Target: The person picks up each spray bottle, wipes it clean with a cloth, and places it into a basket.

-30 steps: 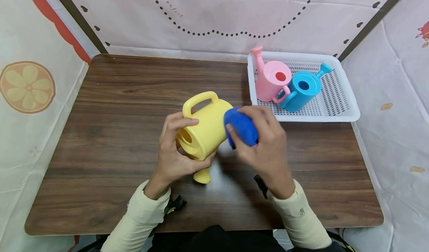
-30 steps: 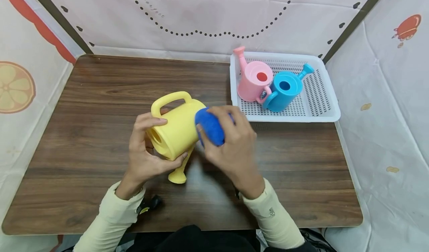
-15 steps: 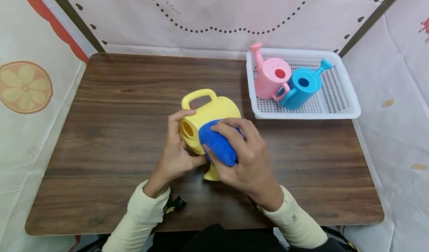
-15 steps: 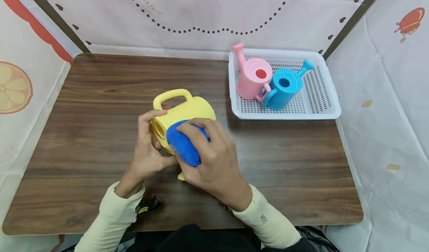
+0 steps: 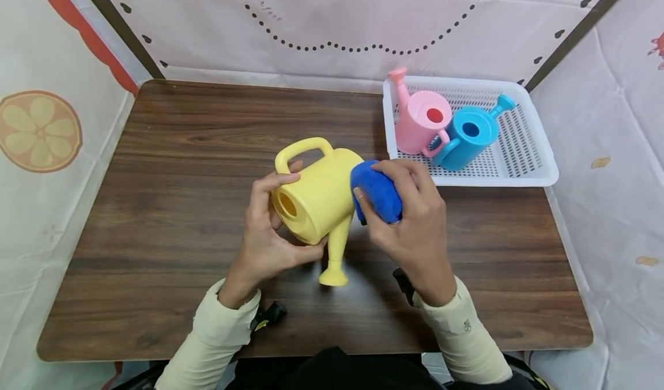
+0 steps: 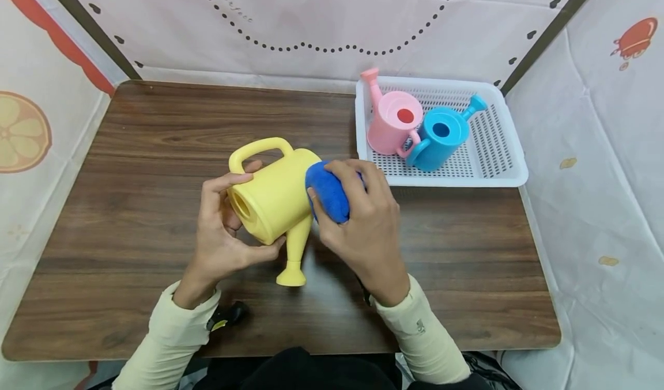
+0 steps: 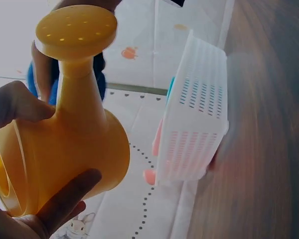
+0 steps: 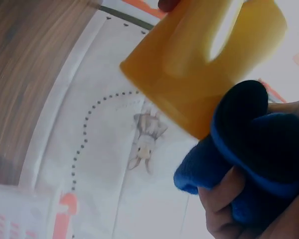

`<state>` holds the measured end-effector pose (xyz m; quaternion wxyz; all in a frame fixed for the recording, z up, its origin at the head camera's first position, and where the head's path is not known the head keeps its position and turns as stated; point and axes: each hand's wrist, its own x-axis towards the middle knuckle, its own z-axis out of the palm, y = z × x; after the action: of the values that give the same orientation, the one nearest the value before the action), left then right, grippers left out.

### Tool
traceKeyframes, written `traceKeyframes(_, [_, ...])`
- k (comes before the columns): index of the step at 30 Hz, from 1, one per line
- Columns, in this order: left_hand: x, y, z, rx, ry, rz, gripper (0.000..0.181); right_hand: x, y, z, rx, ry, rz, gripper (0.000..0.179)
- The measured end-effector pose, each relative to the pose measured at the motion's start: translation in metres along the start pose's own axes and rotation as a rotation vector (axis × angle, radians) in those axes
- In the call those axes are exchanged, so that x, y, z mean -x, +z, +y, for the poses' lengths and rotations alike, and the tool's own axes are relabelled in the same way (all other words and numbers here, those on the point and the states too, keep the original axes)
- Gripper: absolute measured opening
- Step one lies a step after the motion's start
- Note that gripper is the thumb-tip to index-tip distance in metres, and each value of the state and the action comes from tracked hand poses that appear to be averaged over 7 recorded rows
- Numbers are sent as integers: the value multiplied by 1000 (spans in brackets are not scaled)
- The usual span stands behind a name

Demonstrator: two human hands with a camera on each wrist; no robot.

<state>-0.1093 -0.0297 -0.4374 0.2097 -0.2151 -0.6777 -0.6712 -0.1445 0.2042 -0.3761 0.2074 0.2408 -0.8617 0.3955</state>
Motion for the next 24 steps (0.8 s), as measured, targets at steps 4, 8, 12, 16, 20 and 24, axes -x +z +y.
traceKeyframes(4, [-2,3,-3,-105,-23,18,109,7,6,-13,-8,-102,-38,48])
traceKeyframes(8, [-2,3,-6,-158,-46,18,114,15,11,-23,-27,-200,-62,52])
traceKeyframes(12, [-2,2,-6,-114,-38,23,111,10,9,-16,-32,-195,-36,51])
traceKeyframes(16, [-2,2,-3,-28,-32,44,109,2,2,0,-18,-90,7,47])
traceKeyframes(20, [-1,3,1,-10,-64,61,109,-1,-4,5,-7,-33,21,47])
traceKeyframes(24, [0,4,2,-38,-136,98,108,3,-3,-3,16,-91,-33,47])
